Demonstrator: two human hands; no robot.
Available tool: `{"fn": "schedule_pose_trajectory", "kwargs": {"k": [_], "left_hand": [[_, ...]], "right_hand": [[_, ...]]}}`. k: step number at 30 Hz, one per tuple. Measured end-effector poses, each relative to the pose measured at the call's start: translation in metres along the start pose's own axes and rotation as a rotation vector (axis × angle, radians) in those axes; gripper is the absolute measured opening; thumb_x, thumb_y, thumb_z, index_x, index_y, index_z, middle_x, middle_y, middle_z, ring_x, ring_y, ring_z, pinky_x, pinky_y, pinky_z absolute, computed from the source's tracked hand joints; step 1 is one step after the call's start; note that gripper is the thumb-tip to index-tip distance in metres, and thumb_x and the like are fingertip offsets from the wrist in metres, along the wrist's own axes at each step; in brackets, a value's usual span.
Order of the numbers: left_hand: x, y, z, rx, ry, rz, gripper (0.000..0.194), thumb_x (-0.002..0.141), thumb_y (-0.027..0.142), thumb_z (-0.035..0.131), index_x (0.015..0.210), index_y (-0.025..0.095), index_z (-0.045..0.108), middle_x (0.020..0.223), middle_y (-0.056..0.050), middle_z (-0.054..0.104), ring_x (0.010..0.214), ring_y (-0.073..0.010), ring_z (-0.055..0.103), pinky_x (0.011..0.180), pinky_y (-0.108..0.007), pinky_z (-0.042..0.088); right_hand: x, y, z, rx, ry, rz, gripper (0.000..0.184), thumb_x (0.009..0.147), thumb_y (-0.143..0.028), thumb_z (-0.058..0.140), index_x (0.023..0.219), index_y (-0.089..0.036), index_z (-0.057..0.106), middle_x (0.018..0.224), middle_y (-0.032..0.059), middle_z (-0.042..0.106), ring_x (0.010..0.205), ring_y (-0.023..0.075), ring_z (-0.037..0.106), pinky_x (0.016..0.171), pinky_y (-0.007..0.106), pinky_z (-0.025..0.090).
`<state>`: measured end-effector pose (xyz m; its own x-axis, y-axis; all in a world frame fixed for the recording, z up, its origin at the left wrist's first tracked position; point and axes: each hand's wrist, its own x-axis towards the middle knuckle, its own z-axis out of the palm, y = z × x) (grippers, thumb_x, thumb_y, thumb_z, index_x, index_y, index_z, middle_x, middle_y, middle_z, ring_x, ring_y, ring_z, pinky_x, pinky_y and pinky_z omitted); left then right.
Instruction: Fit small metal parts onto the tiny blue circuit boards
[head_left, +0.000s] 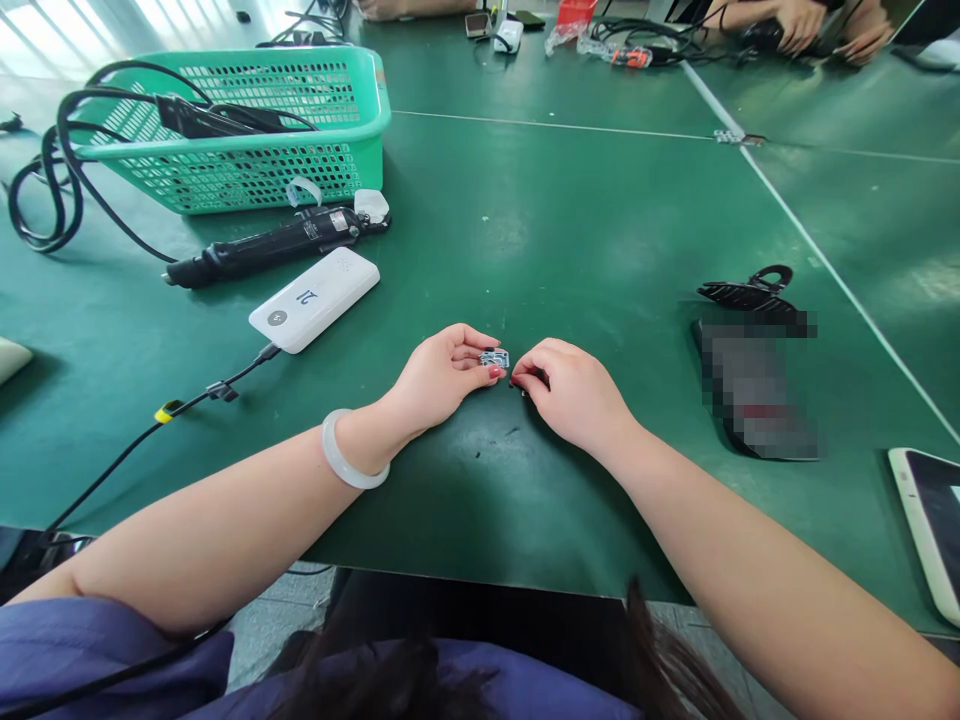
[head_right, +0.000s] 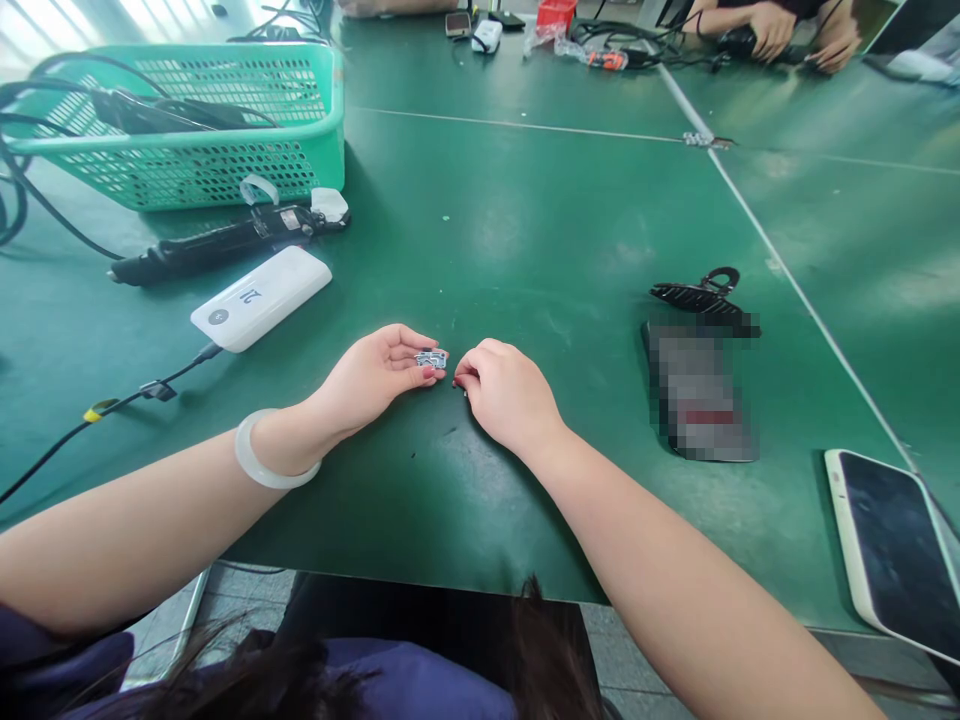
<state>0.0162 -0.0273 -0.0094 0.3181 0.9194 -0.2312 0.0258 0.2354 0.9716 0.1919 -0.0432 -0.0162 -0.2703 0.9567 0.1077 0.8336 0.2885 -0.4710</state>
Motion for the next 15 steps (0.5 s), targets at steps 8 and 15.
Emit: {"fn": "schedule_pose_trajectory", "kwargs": {"k": [8,15], "left_hand": [[-0.0002,-0.0015,-0.0019,0.033,-0.022,0.024,0.027,0.069,0.017,0.072,0.091,0.013,0.057,0.09,-0.006,0.069,0.084,-0.0139,0.066,0.088,-0.035,0.05],[-0.0016,-0.0013,-0.0015,0.072,-0.058,0.036,0.027,0.064,0.018,0.076,0.084,0.014,0.057,0.088,-0.006,0.069,0.081,-0.0143,0.065,0.082,-0.035,0.051]], "right_hand": [[-0.0009,0.0016,0.0012,-0.064,-0.029,-0.052,0.014,0.085,-0.017,0.049,0.075,-0.019,0.059,0.083,0.0042,0.06,0.076,0.0171,0.054,0.066,0.031,0.042],[-0.0026,-0.0012,-0.0071,0.053,0.168,-0.031,0.013,0.084,-0.016,0.05,0.075,-0.019,0.057,0.083,0.004,0.061,0.073,0.0162,0.055,0.064,0.03,0.042]]}}
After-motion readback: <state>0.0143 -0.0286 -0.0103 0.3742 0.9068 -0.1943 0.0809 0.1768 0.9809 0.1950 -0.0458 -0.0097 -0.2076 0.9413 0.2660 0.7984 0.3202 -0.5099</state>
